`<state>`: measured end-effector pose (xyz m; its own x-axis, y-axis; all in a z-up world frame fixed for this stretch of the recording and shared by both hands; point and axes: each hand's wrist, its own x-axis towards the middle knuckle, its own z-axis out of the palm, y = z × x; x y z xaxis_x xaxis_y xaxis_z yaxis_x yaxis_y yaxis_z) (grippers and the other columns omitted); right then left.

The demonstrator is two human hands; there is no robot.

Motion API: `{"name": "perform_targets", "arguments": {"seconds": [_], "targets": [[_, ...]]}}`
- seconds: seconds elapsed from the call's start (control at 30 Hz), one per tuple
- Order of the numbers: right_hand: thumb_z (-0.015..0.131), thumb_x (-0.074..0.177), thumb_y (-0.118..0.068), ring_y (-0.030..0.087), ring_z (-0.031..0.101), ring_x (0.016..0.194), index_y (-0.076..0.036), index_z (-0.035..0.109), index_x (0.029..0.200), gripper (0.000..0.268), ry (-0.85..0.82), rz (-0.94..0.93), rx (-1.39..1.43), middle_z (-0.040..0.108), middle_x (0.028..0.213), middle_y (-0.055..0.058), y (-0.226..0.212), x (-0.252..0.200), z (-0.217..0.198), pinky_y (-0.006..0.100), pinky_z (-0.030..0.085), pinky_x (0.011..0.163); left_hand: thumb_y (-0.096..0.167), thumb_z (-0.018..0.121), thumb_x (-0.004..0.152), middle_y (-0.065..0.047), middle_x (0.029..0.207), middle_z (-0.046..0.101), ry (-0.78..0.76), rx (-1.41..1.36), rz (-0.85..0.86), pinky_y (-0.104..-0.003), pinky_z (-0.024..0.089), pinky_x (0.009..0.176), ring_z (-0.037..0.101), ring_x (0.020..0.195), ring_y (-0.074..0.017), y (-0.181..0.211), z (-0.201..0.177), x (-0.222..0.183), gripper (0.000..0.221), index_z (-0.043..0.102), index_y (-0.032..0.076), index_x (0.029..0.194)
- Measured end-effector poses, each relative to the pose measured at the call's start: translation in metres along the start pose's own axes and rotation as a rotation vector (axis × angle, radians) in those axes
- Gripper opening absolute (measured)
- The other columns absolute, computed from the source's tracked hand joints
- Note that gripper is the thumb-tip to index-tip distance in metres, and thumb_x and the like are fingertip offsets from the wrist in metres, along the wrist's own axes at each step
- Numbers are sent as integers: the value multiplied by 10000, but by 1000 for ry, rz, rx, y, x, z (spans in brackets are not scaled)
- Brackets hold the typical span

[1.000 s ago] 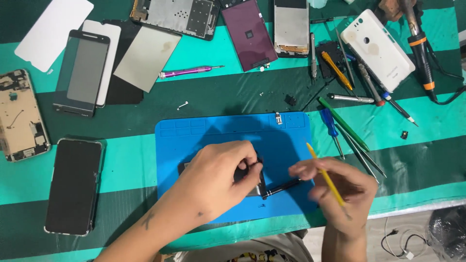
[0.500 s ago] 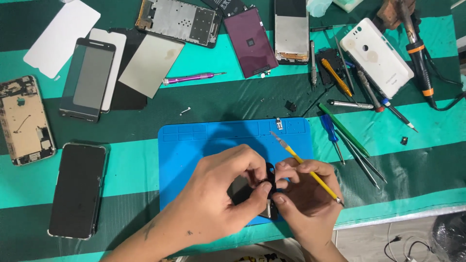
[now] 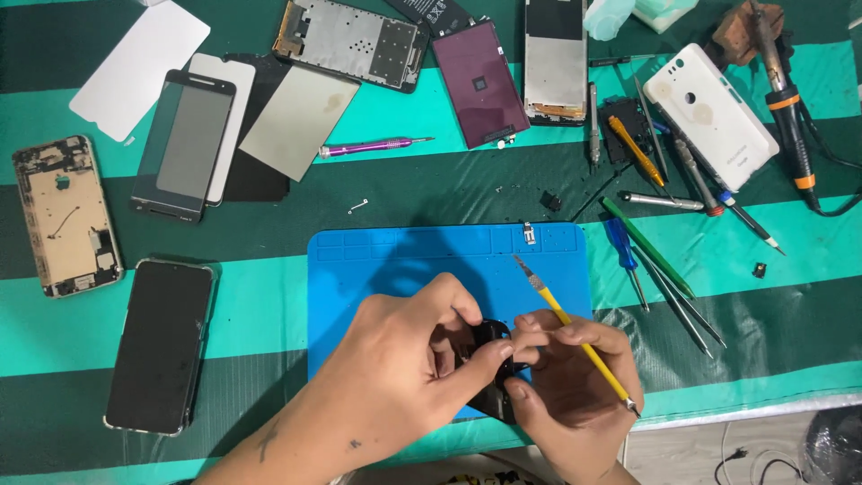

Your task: Disassembling and repairing internal components of a smartphone using precision tools on an anti-static mat.

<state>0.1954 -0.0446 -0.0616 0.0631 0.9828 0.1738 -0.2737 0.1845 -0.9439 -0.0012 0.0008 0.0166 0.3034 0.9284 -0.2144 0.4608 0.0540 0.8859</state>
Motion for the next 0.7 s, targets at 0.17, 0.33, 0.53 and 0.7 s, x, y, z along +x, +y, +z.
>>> {"name": "perform_targets", "arguments": {"seconds": [0.17, 0.33, 0.53, 0.7], "targets": [[761, 857, 19, 333, 677, 1102, -35, 504, 1204, 436, -9, -34, -63, 634, 1118, 253, 2, 2, -1, 368, 649, 824, 236, 773, 938, 5, 663, 589, 10, -136, 31, -292, 442, 459, 500, 477, -140, 1, -1, 3, 255, 537, 139, 937], [760, 859, 38, 302, 691, 1029, -42, 515, 1240, 460, -40, -46, -12, 649, 1207, 290, 5, 3, -7, 357, 616, 817, 201, 737, 909, -10, 848, 761, 17, -198, 122, -268, 587, 591, 754, 722, -146, -2, -1, 9, 135, 666, 103, 969], [499, 1109, -65, 349, 765, 865, -65, 571, 1200, 116, 99, -230, -45, 694, 922, 175, -2, 19, -23, 500, 736, 725, 197, 748, 905, -48, 867, 771, -84, -362, 12, -258, 614, 618, 752, 722, -143, -6, -3, 16, 124, 714, 99, 973], [525, 1106, -405, 261, 709, 674, -106, 548, 986, 323, 110, -259, -463, 547, 806, 132, -21, 24, -36, 392, 699, 647, 164, 755, 892, -55, 889, 788, -95, -405, -64, -249, 660, 670, 787, 771, -146, -7, 0, 19, 95, 715, 102, 952]]}}
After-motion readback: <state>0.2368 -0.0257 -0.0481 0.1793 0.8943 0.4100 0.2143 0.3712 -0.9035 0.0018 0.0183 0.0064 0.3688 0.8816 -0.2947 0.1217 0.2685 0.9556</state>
